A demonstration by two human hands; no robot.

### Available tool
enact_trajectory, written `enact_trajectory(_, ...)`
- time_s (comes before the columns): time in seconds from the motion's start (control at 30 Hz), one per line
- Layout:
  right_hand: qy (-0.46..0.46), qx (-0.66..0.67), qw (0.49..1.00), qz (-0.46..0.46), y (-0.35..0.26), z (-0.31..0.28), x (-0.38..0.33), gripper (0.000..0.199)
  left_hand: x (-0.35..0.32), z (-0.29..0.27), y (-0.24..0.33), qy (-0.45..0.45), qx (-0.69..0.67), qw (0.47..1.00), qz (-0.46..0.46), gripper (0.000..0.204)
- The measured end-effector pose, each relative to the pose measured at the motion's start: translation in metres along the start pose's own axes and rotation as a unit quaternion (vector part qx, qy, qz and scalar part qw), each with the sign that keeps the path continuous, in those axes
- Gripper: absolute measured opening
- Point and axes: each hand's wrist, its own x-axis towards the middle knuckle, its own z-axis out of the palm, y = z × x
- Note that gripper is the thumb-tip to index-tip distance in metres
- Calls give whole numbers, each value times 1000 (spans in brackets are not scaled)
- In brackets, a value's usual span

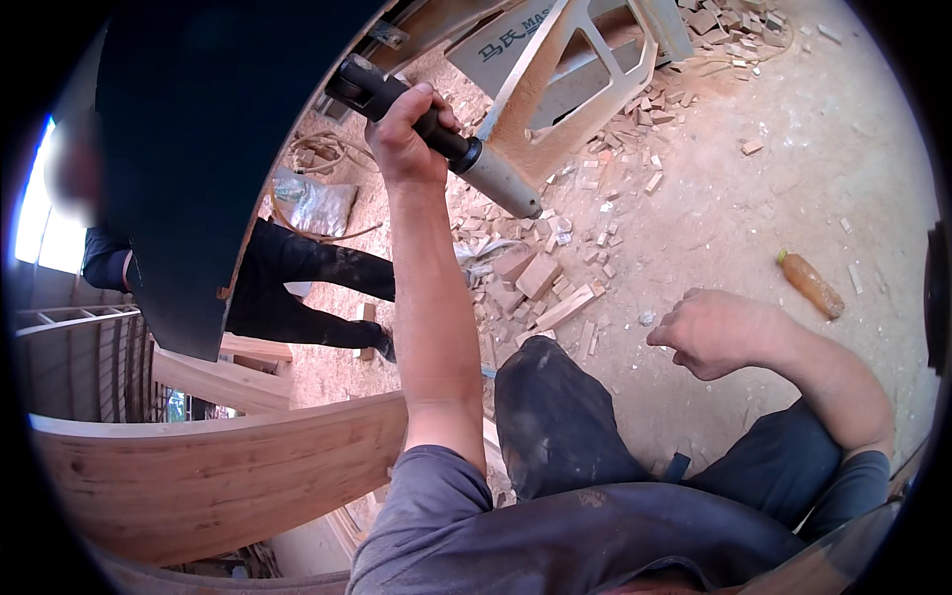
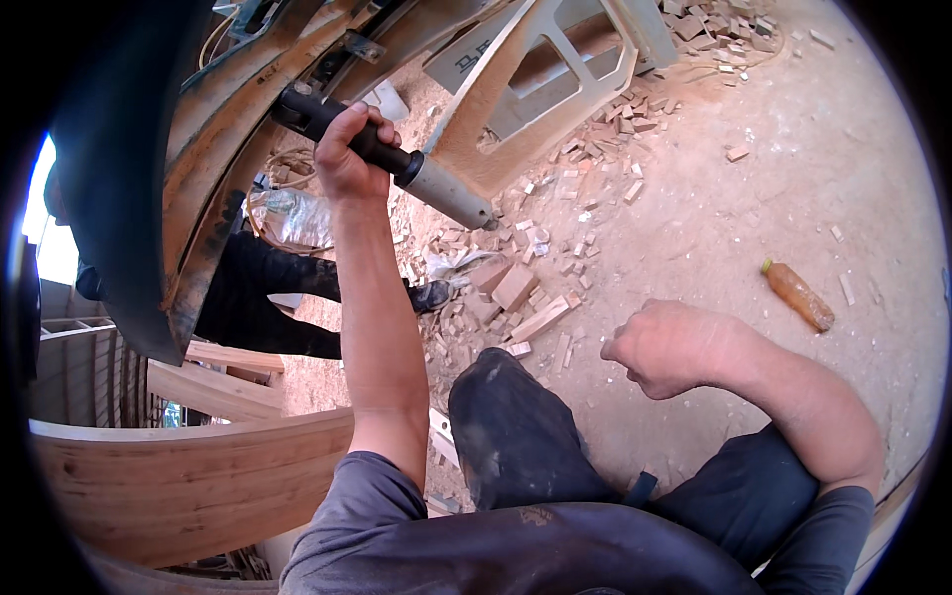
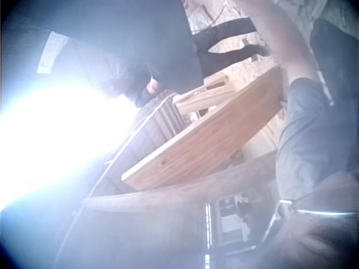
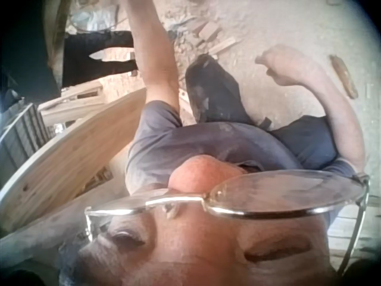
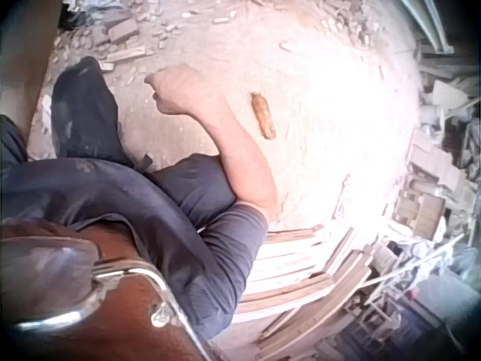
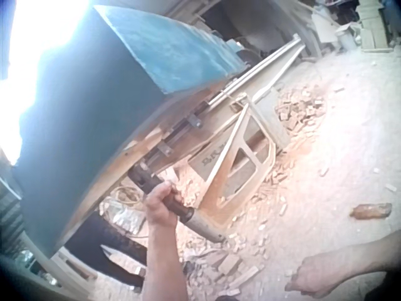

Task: The person is assembling a piece of machinery, using a wrench to tighten bolts and securing parts together. They work alongside another person who assists in holding and positioning components.

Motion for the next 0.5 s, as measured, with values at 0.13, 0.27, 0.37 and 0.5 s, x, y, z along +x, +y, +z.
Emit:
enact_trajectory(0.13,-16,9,1000,0,4,0,8,25,9,-18,2,-2,-5,1000,-16,14)
enact_trajectory(0.27,-8,16,1000,-4,9,5,9,25,24,-38,0,6,23,1000,-4,14)
enact_trajectory(0.37,-14,17,1000,-3,12,3,13,25,34,-47,-1,81,38,996,23,15)
enact_trajectory(0.5,-5,38,999,4,21,8,16,23,65,-82,-16,148,73,986,10,14)
